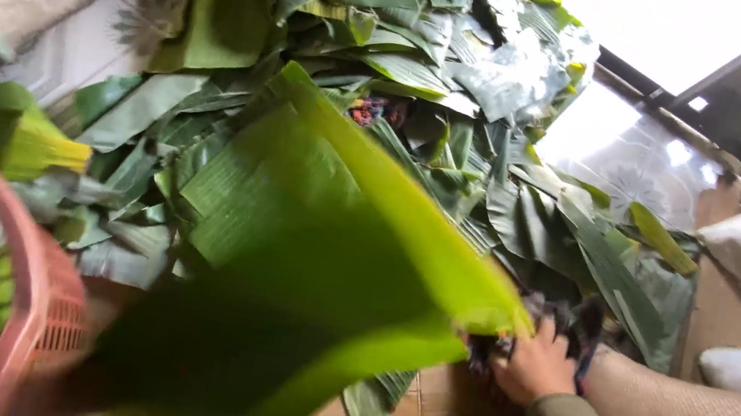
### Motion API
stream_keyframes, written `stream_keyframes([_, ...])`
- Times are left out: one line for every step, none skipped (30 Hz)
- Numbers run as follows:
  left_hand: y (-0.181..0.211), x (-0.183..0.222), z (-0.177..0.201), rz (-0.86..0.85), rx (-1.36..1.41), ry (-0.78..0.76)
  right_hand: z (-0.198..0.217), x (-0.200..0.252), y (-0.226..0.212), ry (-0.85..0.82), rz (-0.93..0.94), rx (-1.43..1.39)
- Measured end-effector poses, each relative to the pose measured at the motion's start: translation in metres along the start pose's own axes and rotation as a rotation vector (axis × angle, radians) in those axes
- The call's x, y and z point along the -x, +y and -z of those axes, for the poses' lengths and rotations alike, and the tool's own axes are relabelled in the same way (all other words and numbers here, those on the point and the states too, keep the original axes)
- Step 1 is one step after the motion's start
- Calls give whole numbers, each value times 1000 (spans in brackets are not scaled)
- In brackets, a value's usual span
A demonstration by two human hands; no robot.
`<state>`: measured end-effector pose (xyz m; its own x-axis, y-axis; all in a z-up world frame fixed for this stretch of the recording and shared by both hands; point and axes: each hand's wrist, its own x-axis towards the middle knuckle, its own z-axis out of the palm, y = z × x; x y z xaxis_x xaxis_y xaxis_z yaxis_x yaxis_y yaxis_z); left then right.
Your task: Cleaning and sorting banana leaves by wiping them with a cloth and placing them into a basket.
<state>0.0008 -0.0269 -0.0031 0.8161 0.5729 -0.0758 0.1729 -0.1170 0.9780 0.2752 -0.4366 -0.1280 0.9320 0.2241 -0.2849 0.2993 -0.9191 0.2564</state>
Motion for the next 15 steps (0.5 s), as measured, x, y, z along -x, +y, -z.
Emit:
stream_keyframes([19, -7, -24, 298, -42, 353, -13, 0, 0, 10, 0, -98])
stream_keyframes([37, -13, -47, 602, -85, 707, -29, 1, 0, 12, 4, -200])
stream_keyframes([51, -9, -47, 605, -91, 724, -16, -4, -6, 9, 22, -203])
stream_keyframes([61, -6, -48, 709, 198, 613, -8, -4, -9, -52, 2, -207])
stream_keyframes([72, -5, -50, 800, 487, 492, 1, -5, -12, -114, -18, -211])
stream_keyframes([71, -4, -52, 805, 483, 502, -3, -3, -11, -121, -9, -210])
stream_keyframes([71, -3, -54, 814, 465, 500, -6, 0, -11, -91, -9, -197])
stream_keyframes([70, -3, -56, 814, 459, 508, -5, -6, -12, -48, 1, -181])
stream_keyframes([75, -4, -58, 811, 467, 529, -10, -12, -8, -43, 22, -177])
stream_keyframes([79, -5, -57, 860, 459, 511, -19, -13, -6, -18, 27, -137])
stream_keyframes([82, -6, -54, 909, 451, 493, -28, -14, -6, 7, 32, -98])
stream_keyframes([71, -3, -60, 909, 449, 522, -49, -23, 3, 4, 60, -104])
stream_keyframes([60, -1, -66, 571, 263, 345, -71, -32, 11, 76, 89, -76])
stream_keyframes([49, 3, -70, 241, 66, 161, -93, -41, 17, 149, 119, -54])
stream_keyframes([44, 2, -92, 247, 52, 187, -70, -36, 6, 147, 148, -65])
